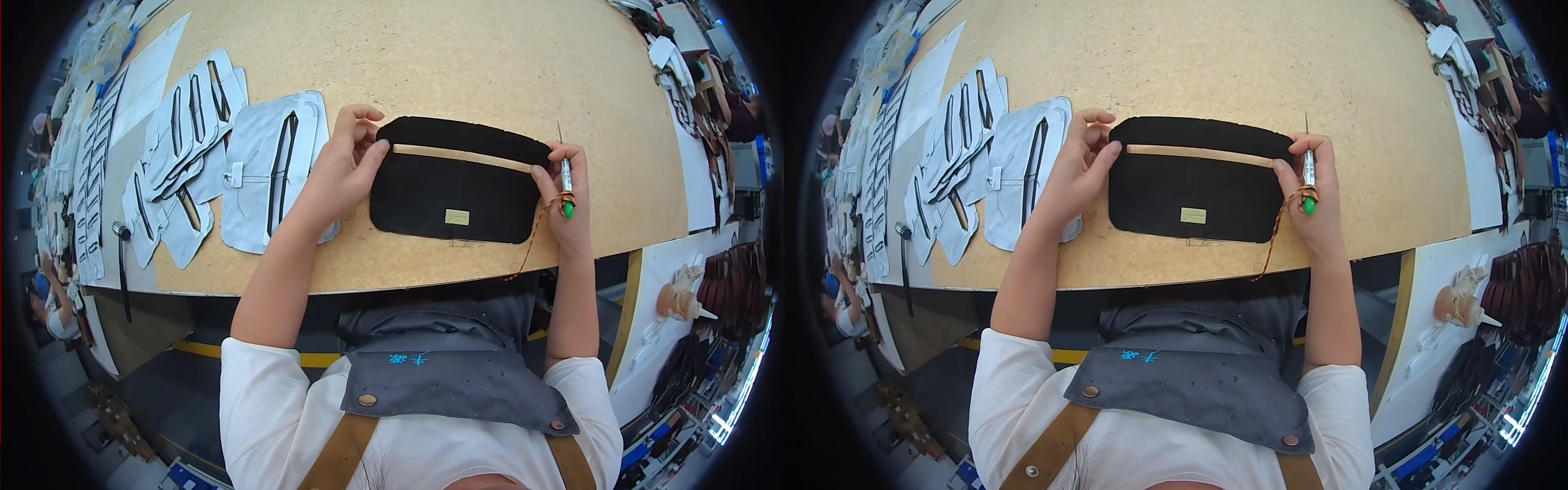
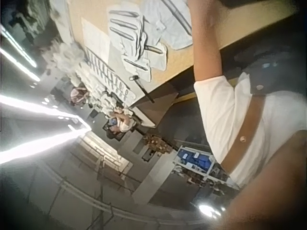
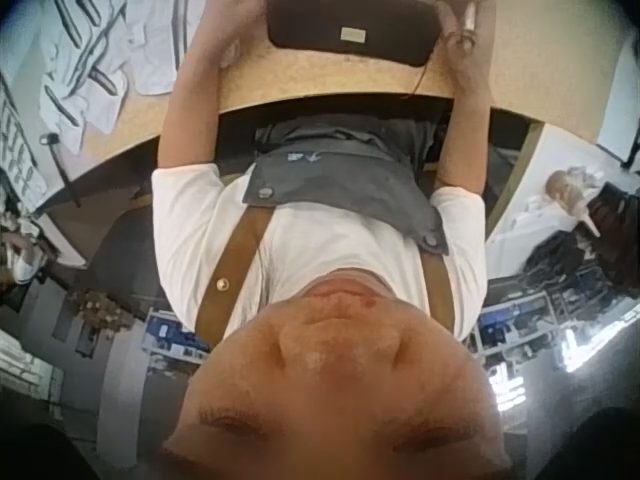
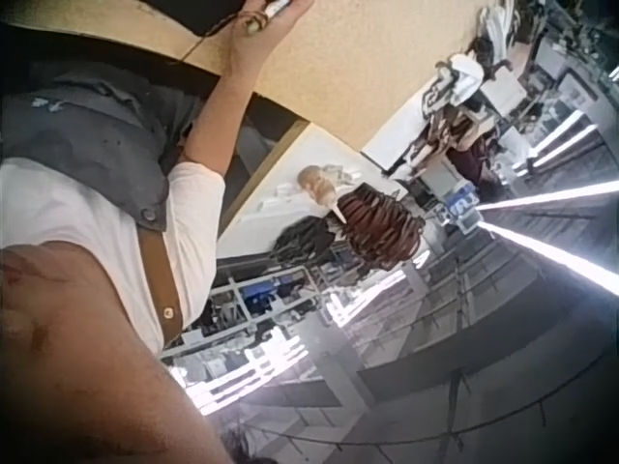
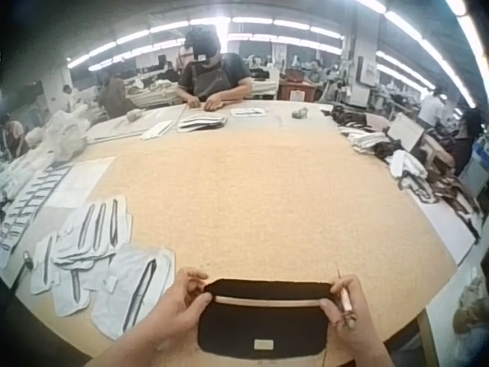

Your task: Manually applying glue or sealant and inspecting leather components for bags or wallets.

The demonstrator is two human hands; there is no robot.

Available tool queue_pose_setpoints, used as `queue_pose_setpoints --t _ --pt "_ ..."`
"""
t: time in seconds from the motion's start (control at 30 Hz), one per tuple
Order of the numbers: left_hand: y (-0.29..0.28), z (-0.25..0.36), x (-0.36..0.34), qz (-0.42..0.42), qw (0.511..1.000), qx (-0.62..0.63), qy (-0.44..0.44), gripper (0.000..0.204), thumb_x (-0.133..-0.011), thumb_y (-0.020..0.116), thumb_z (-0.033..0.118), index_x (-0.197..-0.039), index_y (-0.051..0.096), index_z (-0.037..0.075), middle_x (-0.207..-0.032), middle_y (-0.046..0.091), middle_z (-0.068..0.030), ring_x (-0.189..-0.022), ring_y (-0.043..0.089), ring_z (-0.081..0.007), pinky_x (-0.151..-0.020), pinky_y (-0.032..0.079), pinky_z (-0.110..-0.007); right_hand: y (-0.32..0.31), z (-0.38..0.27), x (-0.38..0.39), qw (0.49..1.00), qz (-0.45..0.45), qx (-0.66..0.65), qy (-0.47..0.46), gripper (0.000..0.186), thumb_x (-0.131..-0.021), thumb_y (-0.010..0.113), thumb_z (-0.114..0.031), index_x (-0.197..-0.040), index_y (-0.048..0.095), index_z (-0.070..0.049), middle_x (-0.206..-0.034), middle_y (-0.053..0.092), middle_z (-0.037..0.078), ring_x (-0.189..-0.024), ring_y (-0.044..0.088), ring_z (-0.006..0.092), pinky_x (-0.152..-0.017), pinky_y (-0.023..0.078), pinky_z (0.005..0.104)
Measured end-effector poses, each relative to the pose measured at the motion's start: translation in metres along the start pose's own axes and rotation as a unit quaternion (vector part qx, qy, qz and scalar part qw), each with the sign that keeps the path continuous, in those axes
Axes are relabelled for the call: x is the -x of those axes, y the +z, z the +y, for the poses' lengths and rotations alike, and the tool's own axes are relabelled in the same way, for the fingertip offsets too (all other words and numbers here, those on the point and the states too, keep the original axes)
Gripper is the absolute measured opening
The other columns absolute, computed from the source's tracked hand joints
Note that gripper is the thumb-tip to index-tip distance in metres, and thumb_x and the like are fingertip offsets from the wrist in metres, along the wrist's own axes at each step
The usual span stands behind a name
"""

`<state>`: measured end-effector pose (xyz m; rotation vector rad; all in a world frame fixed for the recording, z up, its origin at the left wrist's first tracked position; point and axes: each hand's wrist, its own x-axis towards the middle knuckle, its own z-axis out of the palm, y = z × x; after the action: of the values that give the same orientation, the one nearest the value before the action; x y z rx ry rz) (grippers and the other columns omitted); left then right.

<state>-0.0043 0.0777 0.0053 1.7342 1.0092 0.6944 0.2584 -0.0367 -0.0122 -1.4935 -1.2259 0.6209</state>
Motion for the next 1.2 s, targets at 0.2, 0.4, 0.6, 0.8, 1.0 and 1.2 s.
queue_pose_setpoints --t 0.2,0.4,0.6,0.8,1.0,1.2 --pt "0.001 -0.007 0.0 -0.007 0.999 0.031 -0.009 0.027 -0.09 0.048 0.003 -0.117 0.042 0.005 -0.08 0.046 0.0009 -0.071 0.041 -0.0051 -0.063 0.035 -0.019 0.0 -0.003 0.0 1.0 0.006 -0.014 0.014 0.024 -0.083 0.057 0.003 -0.097 0.042 -0.007 -0.105 0.047 0.006 -0.078 0.043 0.0077 -0.07 0.04 0.0214" --pt "0.003 -0.005 -0.002 -0.008 1.0 0.01 -0.019 0.027 -0.09 0.049 0.002 -0.116 0.044 0.005 -0.079 0.045 0.0014 -0.071 0.041 -0.0052 -0.064 0.034 -0.019 0.002 0.0 0.0 0.997 0.037 -0.062 0.035 0.022 -0.083 0.058 0.003 -0.097 0.043 -0.006 -0.102 0.048 0.006 -0.078 0.045 0.0077 -0.069 0.041 0.0221" --pt "0.004 -0.011 -0.003 0.008 1.0 0.008 -0.017 0.027 -0.088 0.05 0.0 -0.114 0.044 0.004 -0.08 0.047 0.0015 -0.075 0.045 -0.0059 -0.068 0.036 -0.019 0.005 0.002 -0.003 0.998 0.061 0.028 0.004 0.014 -0.085 0.058 -0.002 -0.093 0.047 -0.006 -0.083 0.05 0.001 -0.07 0.046 0.0063 -0.061 0.039 0.0211" --pt "0.005 -0.009 -0.003 0.014 1.0 -0.019 -0.01 0.026 -0.087 0.051 0.001 -0.112 0.044 0.005 -0.078 0.043 0.0025 -0.073 0.041 -0.0062 -0.067 0.034 -0.019 0.004 -0.003 -0.004 0.996 0.068 0.045 0.034 0.012 -0.086 0.058 -0.005 -0.089 0.047 -0.006 -0.071 0.049 0.0 -0.063 0.045 0.0065 -0.056 0.039 0.022" --pt "0.007 -0.014 -0.006 0.044 0.994 -0.093 0.033 0.024 -0.086 0.052 0.001 -0.109 0.047 0.004 -0.074 0.052 -0.0025 -0.065 0.048 -0.0096 -0.06 0.041 -0.022 0.002 -0.003 -0.005 0.997 0.06 0.049 0.03 0.012 -0.086 0.058 -0.006 -0.087 0.046 -0.005 -0.07 0.049 0.002 -0.062 0.046 0.0079 -0.055 0.039 0.0227" --pt "0.007 -0.014 -0.007 0.043 0.994 -0.089 0.037 0.022 -0.086 0.052 0.002 -0.108 0.048 0.004 -0.075 0.055 -0.0035 -0.064 0.05 -0.0103 -0.06 0.042 -0.023 0.004 -0.008 -0.006 0.994 0.053 0.08 0.044 0.012 -0.086 0.057 -0.006 -0.087 0.045 -0.004 -0.068 0.049 0.004 -0.06 0.047 0.0095 -0.054 0.039 0.0243"
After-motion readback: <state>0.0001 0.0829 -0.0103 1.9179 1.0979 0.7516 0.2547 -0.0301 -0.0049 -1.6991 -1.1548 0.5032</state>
